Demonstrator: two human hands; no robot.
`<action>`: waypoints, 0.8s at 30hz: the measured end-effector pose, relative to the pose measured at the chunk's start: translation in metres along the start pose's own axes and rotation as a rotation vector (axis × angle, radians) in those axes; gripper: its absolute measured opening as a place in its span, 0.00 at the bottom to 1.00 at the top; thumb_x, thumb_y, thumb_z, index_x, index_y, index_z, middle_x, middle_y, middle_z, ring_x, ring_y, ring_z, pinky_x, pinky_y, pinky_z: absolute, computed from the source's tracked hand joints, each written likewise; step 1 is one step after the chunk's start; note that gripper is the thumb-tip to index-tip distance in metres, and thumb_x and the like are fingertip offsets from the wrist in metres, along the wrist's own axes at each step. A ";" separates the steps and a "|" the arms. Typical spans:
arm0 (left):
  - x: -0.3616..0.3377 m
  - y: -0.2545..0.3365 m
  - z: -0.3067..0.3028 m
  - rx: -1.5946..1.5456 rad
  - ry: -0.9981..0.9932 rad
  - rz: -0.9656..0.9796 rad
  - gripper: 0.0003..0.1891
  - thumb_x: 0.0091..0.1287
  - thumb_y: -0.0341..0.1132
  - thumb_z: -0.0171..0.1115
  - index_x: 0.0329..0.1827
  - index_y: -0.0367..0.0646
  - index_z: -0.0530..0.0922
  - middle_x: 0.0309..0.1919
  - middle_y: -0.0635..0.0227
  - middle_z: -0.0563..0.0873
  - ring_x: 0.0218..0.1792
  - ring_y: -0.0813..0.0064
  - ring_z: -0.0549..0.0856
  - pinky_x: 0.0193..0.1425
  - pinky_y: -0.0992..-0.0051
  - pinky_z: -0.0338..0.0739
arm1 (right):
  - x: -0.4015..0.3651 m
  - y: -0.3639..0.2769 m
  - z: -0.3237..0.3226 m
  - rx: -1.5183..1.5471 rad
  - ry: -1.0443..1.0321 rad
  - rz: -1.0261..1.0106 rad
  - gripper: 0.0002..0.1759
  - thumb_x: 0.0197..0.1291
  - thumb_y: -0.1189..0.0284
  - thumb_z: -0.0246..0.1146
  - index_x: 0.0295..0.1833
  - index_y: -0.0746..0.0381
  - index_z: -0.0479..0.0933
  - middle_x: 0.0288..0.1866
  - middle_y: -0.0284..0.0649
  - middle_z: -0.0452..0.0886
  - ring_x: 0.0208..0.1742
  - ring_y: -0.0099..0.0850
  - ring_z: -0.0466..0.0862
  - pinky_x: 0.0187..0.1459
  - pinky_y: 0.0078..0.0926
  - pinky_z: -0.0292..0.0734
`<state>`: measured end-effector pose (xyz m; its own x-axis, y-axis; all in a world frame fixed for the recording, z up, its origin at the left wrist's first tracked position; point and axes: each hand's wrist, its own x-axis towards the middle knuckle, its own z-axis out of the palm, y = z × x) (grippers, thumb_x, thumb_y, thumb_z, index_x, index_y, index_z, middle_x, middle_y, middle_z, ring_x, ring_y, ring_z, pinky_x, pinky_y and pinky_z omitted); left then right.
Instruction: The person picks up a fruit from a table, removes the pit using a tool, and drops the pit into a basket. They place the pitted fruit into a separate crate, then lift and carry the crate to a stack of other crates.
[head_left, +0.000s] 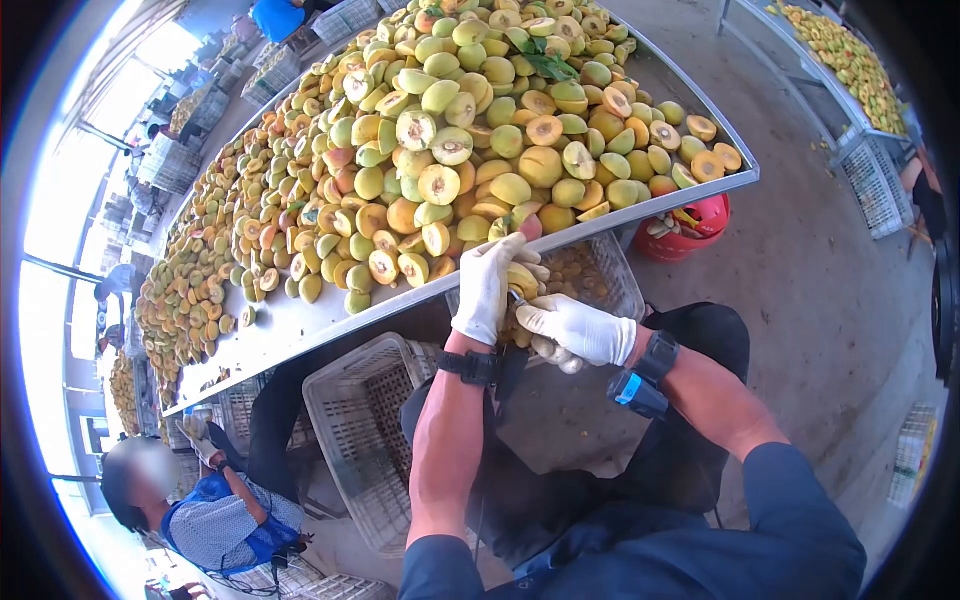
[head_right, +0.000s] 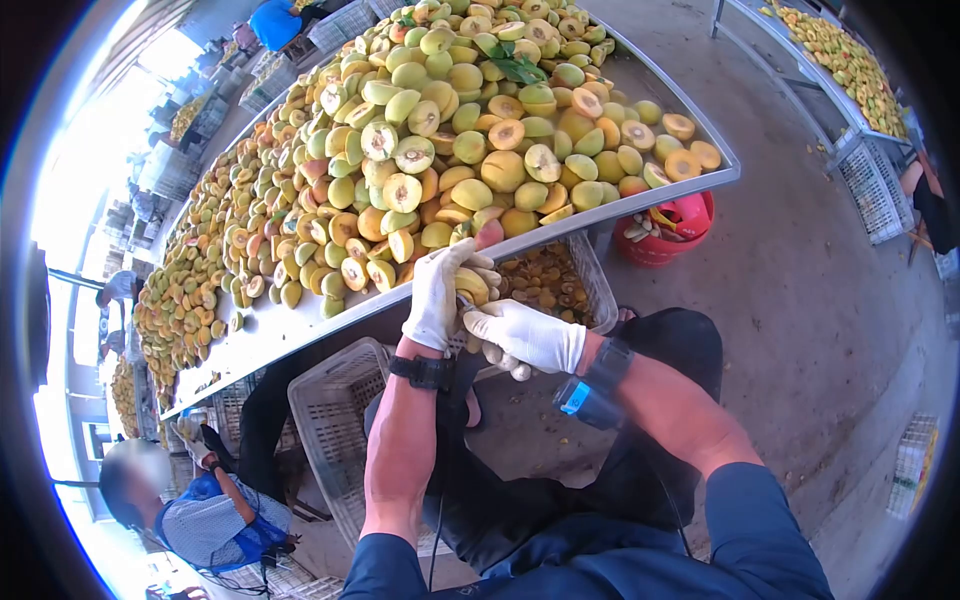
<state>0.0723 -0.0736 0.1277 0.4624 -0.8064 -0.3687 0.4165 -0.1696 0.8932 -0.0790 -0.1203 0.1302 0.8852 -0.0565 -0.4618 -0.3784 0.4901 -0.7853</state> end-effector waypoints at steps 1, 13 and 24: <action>0.001 -0.001 0.001 0.019 -0.017 0.017 0.18 0.71 0.41 0.58 0.34 0.30 0.81 0.21 0.54 0.85 0.19 0.67 0.84 0.24 0.73 0.80 | 0.000 0.001 -0.002 0.001 0.000 0.000 0.24 0.76 0.52 0.49 0.41 0.63 0.71 0.21 0.25 0.64 0.14 0.13 0.59 0.12 0.13 0.55; 0.020 -0.012 -0.028 -0.457 -0.275 -0.180 0.22 0.71 0.46 0.54 0.51 0.31 0.77 0.34 0.55 0.85 0.33 0.61 0.86 0.40 0.65 0.84 | -0.011 -0.003 -0.028 0.316 -0.282 0.086 0.22 0.76 0.55 0.50 0.42 0.64 0.74 0.19 0.26 0.62 0.15 0.13 0.59 0.13 0.12 0.54; -0.087 0.043 -0.084 -0.161 0.353 0.704 0.19 0.62 0.32 0.53 0.50 0.26 0.79 0.36 0.49 0.86 0.38 0.60 0.86 0.45 0.68 0.83 | 0.022 0.042 -0.039 -1.436 0.446 -0.014 0.42 0.60 0.73 0.53 0.81 0.50 0.51 0.51 0.56 0.83 0.48 0.50 0.85 0.51 0.47 0.78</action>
<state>0.1158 0.0367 0.1762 0.8676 -0.4621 0.1836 0.0301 0.4173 0.9083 -0.0860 -0.1353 0.0711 0.8380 -0.4362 -0.3280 -0.5409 -0.7436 -0.3931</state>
